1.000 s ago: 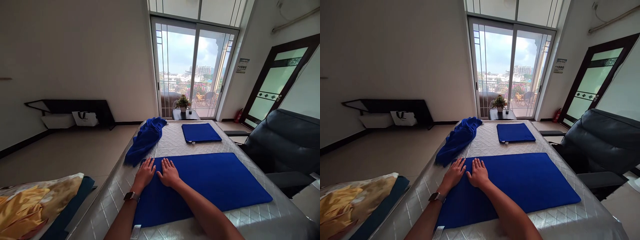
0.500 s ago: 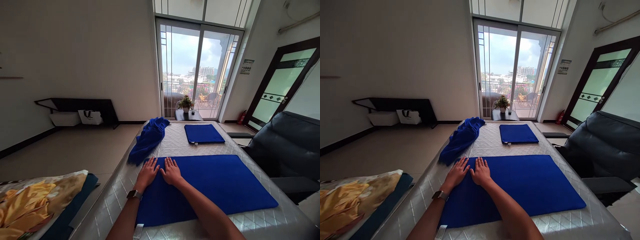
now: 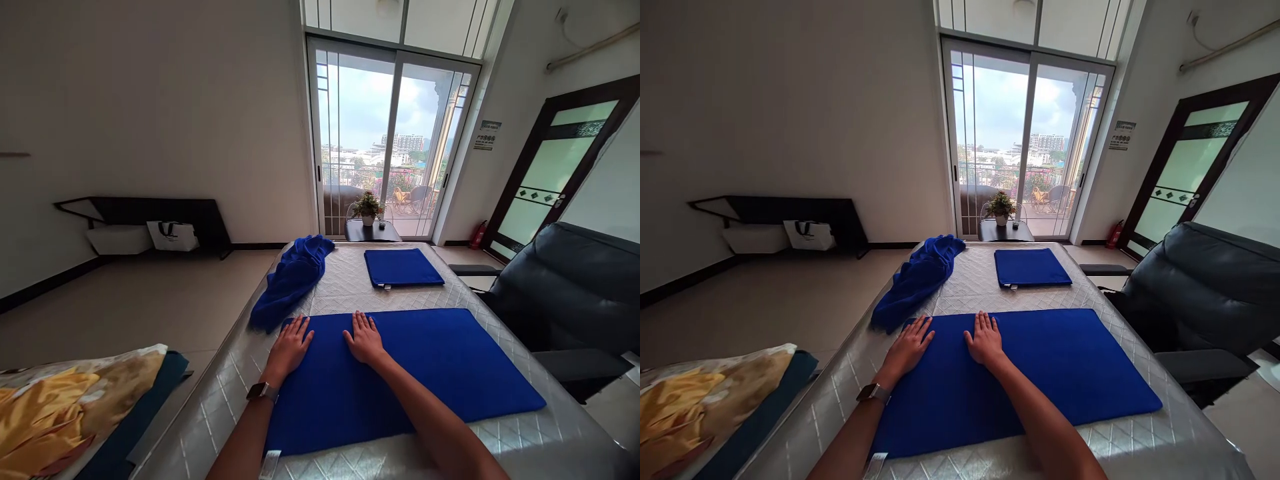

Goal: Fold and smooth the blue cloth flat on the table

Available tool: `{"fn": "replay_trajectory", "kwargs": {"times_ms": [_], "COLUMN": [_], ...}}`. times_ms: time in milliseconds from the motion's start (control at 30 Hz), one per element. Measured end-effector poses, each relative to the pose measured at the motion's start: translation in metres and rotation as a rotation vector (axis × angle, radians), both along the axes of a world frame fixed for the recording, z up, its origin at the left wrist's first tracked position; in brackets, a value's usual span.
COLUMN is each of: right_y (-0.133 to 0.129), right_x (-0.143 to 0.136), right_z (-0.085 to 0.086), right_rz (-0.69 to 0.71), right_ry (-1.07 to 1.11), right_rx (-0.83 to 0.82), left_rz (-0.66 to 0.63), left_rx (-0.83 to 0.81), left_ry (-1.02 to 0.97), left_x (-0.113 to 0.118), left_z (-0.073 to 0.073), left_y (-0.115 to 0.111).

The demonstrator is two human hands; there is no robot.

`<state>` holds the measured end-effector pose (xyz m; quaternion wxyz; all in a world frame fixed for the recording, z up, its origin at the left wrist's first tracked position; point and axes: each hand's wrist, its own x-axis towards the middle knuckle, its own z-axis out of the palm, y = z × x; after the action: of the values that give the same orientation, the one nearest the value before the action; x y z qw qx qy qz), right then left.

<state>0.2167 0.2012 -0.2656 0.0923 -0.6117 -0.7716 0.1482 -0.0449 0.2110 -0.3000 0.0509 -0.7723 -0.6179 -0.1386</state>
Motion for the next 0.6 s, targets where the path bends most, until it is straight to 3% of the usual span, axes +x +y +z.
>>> {"fn": "replay_trajectory", "kwargs": {"times_ms": [600], "right_y": [0.013], "right_x": [0.137], "right_z": [-0.012], "right_rz": [-0.196], "right_ry": [-0.145], "right_rx": [-0.010], "left_rz": [0.004], "left_rx": [-0.013], "left_ry": [-0.024], "left_x": [-0.004], "left_z": [-0.005], "left_y": [0.006]}}
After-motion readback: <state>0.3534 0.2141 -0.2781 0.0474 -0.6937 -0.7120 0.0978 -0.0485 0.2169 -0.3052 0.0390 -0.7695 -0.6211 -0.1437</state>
